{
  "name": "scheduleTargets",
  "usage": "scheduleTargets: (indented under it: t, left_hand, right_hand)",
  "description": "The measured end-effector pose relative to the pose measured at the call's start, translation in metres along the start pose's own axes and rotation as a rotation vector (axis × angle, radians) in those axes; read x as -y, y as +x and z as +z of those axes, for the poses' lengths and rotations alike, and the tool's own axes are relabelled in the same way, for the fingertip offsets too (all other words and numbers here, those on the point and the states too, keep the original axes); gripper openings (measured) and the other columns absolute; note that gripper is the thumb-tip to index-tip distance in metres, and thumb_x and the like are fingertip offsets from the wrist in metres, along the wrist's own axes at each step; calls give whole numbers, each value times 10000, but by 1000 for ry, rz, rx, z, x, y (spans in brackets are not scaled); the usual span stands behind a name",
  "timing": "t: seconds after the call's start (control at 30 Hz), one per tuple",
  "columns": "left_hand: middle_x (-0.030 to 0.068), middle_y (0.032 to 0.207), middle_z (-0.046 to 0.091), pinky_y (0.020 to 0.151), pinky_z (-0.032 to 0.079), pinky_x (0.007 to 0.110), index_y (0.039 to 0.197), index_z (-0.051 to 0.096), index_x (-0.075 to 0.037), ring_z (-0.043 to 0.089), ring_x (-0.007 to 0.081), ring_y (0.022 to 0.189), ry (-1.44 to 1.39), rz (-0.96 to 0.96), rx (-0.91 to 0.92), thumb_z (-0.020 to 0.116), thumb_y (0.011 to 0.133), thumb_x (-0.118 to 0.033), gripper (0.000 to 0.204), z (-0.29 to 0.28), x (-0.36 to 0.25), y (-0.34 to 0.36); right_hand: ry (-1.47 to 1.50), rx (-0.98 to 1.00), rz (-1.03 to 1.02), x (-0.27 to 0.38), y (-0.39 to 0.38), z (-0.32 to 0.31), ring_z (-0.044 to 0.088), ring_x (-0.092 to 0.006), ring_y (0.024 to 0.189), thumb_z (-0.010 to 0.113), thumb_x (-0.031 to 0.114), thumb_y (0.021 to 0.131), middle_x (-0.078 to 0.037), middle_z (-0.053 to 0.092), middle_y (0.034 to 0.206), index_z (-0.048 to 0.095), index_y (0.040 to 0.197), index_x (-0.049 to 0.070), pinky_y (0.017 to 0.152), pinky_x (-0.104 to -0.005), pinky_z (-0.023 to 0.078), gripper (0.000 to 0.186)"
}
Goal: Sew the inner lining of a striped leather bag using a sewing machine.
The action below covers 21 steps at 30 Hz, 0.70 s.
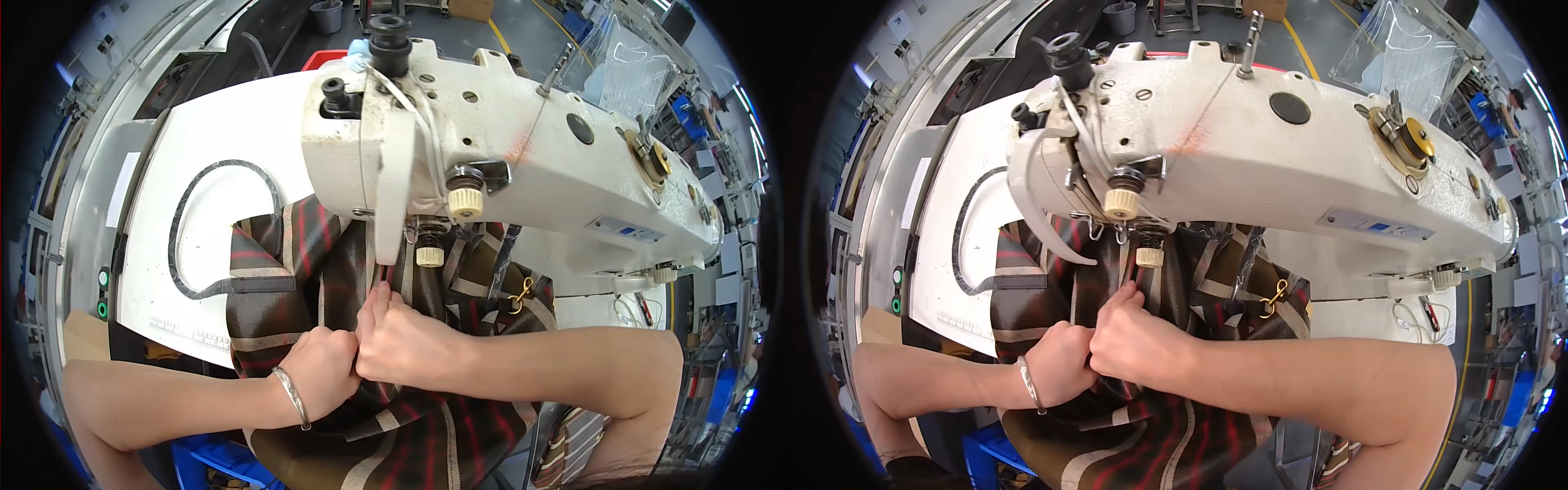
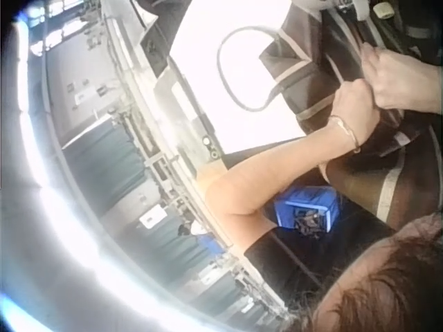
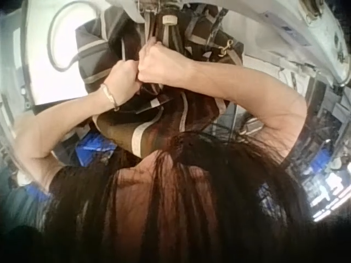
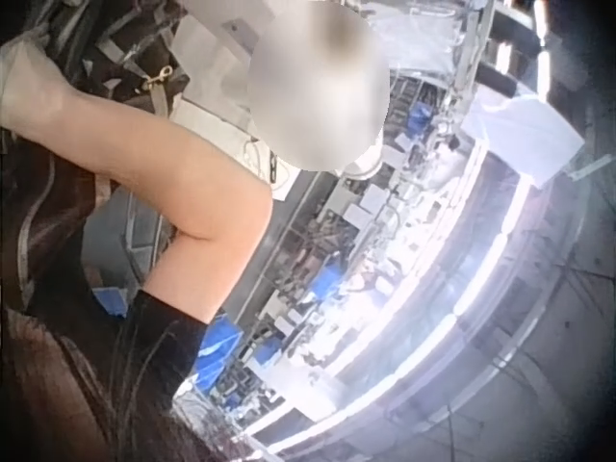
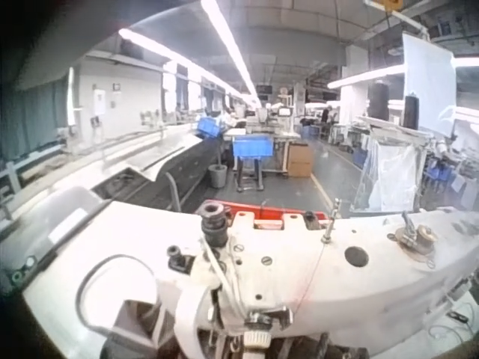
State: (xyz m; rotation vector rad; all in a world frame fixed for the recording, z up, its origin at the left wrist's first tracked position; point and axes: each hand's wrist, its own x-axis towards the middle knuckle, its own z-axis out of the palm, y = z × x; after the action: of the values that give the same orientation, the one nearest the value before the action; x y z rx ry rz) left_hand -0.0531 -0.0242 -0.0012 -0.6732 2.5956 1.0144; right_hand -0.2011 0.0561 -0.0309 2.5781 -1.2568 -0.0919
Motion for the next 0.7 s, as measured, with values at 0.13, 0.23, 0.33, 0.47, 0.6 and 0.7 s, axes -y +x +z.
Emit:
scheduleTargets:
  t: [0.13,0.23,0.33,0.47,0.6,0.7]
  left_hand:
    - [184,720,674,704,569,387,713,643,38,686,360,725,-12,60,449,600,750,-50,105,-37,14,20]
    - [176,993,682,880,528,360,907,638,48,648,301,997,383,343,-127,629,747,-100,219,-40,26,30]
    - [168,1169,639,1039,420,372,1138,616,73,594,274,1116,678,642,-260,629,788,-132,406,-23,40,25]
    - [174,1193,643,1037,428,356,1102,653,59,607,267,1114,688,613,-317,666,809,-207,396,-8,64,9]
    - [221,991,680,900,483,347,1036,670,86,650,281,950,859,684,-311,588,834,-188,350,-10,70,17]
    - [147,835,634,761,486,344,1088,640,80,630,265,761,703,607,-119,588,815,-163,369,-8,60,28]
  right_hand:
    - [194,4,177,9,6,12,700,-385,870,627,122,636,-363,652,900,672,810,-149,572,-334,574,325]
    - [189,6,151,10,1,17,703,-368,879,624,115,627,-352,657,898,668,810,-141,579,-329,576,317]
    - [203,-6,109,-1,-14,18,701,-353,900,609,112,638,-321,662,968,666,844,-133,615,-340,587,325]
    - [217,70,39,-11,-22,17,691,-362,940,592,103,656,-316,655,1030,659,933,-149,665,-339,595,381]
    - [362,151,159,-7,-12,7,677,-376,984,609,124,692,-323,650,1039,637,999,-179,747,-372,589,432]
    - [423,135,324,4,-11,-7,644,-405,1055,622,198,726,-335,645,1036,617,1026,-205,888,-418,544,503]
